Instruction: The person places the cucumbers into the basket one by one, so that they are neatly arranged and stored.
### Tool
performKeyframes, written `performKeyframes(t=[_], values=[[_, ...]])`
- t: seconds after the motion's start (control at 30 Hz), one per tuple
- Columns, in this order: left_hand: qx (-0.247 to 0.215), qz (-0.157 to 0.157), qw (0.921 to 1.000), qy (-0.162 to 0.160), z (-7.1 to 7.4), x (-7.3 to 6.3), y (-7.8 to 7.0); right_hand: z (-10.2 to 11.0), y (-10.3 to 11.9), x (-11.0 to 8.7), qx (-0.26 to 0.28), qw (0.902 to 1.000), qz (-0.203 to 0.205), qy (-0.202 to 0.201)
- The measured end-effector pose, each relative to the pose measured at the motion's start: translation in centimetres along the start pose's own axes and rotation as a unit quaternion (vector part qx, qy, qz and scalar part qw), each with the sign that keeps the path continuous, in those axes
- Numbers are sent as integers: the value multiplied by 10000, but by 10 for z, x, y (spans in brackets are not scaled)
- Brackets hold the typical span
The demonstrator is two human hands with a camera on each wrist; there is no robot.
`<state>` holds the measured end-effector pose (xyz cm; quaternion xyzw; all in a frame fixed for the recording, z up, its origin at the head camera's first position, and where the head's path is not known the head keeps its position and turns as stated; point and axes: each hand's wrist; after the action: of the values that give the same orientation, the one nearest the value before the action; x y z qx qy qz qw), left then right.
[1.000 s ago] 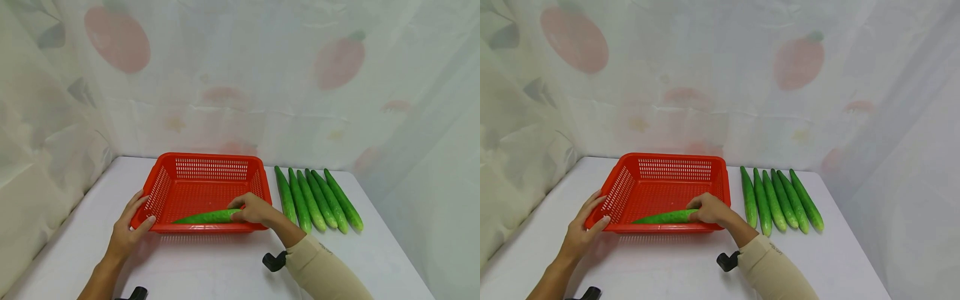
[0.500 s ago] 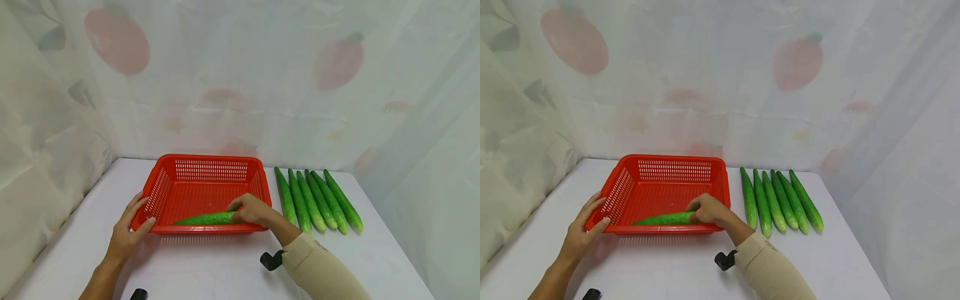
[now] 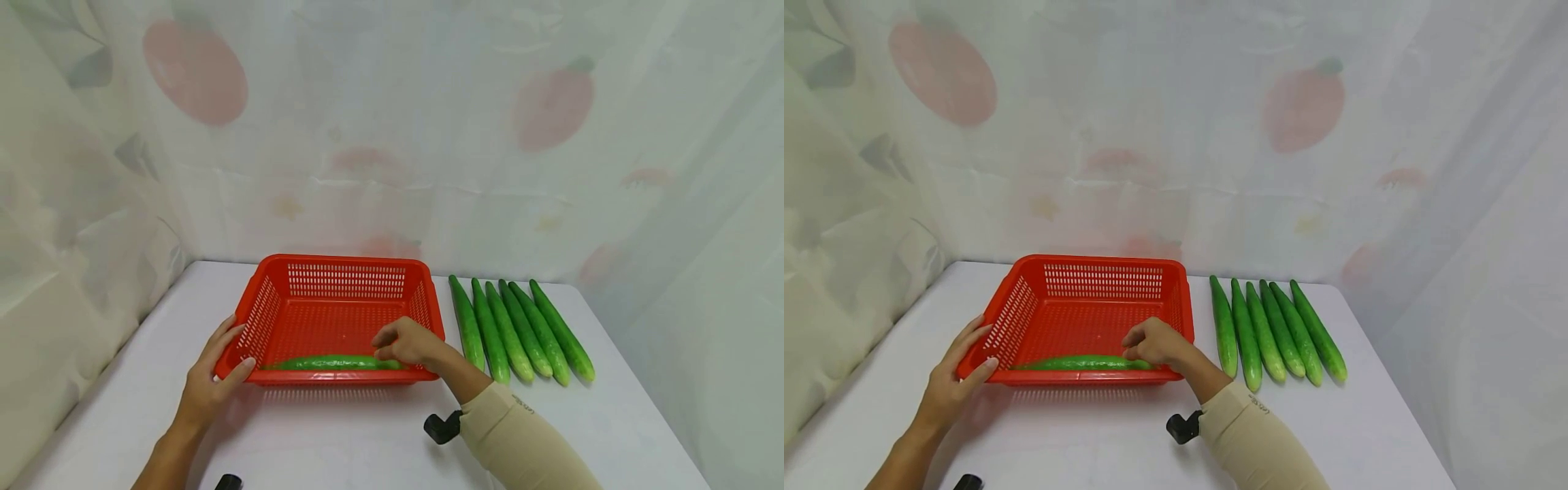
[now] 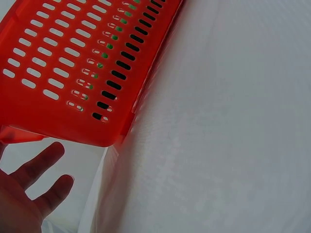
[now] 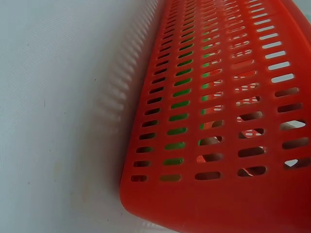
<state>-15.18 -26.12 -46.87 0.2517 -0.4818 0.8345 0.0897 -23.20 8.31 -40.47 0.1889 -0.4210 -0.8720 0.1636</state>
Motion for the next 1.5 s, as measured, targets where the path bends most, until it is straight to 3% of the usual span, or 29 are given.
performKeyframes(t=[0.23, 0.43, 0.63, 0.93, 1.03, 1.27, 1.5], values=[[-15, -28, 10000, -36, 0, 0, 0, 0, -2, 1, 122, 9998, 49, -172], [-36, -15, 10000, -15, -1, 0, 2, 5, -3, -4, 777, 9949, 466, -451], [-30, -35, 10000, -3, -2, -1, 2, 17, -2, -19, 1813, 9777, 824, -673], [-8, 27, 10000, 0, -1, -2, -1, 33, 4, -42, 2636, 9469, 1526, -1028], [36, 71, 10000, 4, -1, -1, -1, 36, 8, -51, 2784, 9389, 1698, -1104], [170, 257, 9995, 33, -1, -1, -2, 41, 12, -67, 2701, 9334, 1882, -1431], [128, 239, 9996, 23, 0, -1, 0, 43, 10, -77, 2674, 9262, 2157, -1554]])
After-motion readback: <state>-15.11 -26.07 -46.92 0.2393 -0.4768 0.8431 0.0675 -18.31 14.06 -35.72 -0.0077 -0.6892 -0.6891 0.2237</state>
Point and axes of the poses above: each hand's wrist, its own x-axis towards the middle knuckle, its own z-axis out of the back of the hand, y = z × x, and after that the axes turned 2 degrees about -y, right-handed
